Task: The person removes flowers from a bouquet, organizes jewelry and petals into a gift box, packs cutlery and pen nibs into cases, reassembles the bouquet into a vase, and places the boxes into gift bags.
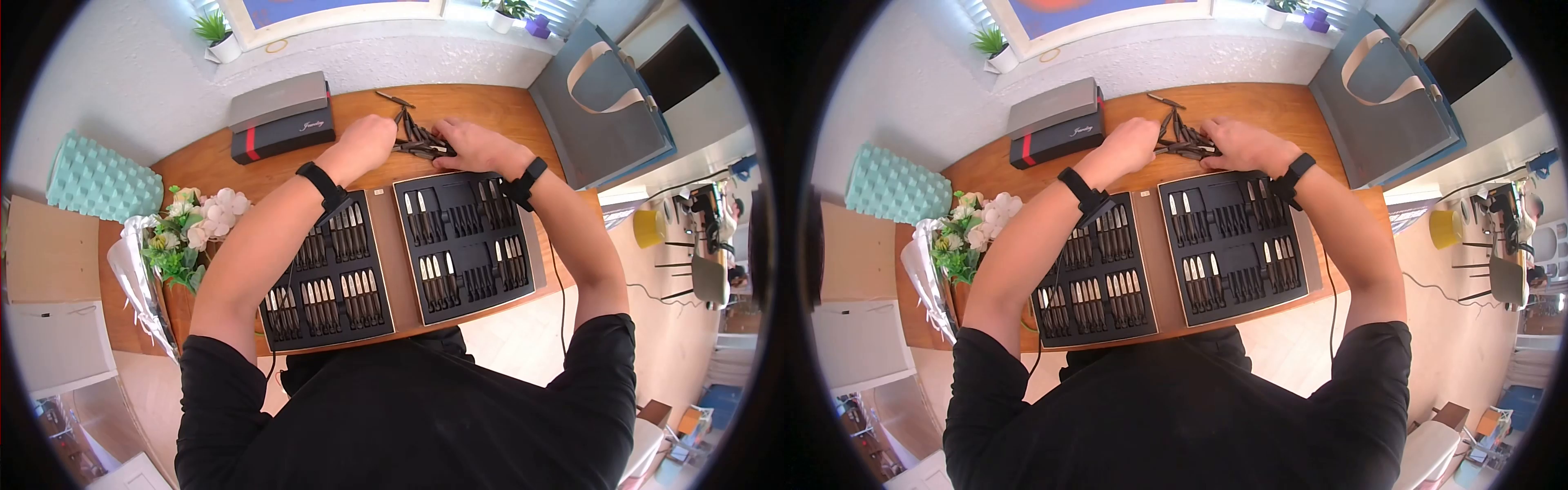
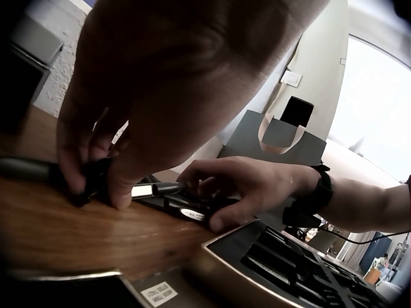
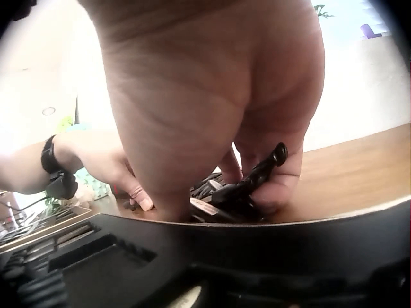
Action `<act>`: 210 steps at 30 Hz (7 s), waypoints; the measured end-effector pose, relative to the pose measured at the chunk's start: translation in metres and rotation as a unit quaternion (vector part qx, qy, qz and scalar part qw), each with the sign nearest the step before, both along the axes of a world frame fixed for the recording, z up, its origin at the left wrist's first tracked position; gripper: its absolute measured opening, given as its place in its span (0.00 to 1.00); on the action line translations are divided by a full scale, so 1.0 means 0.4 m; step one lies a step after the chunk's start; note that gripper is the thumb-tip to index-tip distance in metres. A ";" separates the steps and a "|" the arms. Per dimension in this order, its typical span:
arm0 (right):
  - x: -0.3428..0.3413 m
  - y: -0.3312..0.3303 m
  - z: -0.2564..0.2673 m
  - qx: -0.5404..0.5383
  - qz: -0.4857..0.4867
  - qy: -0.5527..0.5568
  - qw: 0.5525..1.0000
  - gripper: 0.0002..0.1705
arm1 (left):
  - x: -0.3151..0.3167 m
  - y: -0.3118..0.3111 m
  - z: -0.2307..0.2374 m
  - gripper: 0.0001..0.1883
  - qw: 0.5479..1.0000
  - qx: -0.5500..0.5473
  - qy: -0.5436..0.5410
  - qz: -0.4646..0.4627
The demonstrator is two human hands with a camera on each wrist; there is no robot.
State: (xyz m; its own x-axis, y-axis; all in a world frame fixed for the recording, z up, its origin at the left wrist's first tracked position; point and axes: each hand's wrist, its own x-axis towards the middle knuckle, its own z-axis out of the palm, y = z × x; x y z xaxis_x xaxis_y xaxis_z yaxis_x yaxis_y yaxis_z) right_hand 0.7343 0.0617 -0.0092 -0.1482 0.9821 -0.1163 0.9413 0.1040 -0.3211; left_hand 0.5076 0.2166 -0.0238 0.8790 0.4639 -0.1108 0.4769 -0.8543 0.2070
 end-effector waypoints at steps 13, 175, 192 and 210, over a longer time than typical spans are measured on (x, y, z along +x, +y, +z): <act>-0.029 0.020 -0.077 0.068 -0.021 -0.132 0.989 0.12 | -0.025 -0.040 -0.012 0.10 0.997 0.055 -0.037 -0.026; -0.395 -0.144 -0.035 0.056 -0.321 0.835 0.444 0.24 | -0.127 -0.264 0.152 0.12 0.972 -0.089 -0.213 -0.032; -0.621 -0.460 0.157 -0.225 -0.196 0.852 0.429 0.09 | -0.234 -0.347 0.163 0.34 0.703 -0.644 -0.191 -0.235; -0.645 -0.466 0.134 -0.174 -0.251 0.853 0.422 0.16 | -0.197 -0.150 0.093 0.26 0.960 -0.140 -0.242 0.030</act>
State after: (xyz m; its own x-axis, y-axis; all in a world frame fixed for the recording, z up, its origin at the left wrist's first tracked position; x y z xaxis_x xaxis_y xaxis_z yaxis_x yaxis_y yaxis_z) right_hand 0.4761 -0.1248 0.0444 -0.0904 0.9070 -0.4113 -0.8171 -0.3036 -0.4900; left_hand 0.4289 0.1565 0.0134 0.8314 0.5270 0.1761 0.3139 -0.7070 0.6337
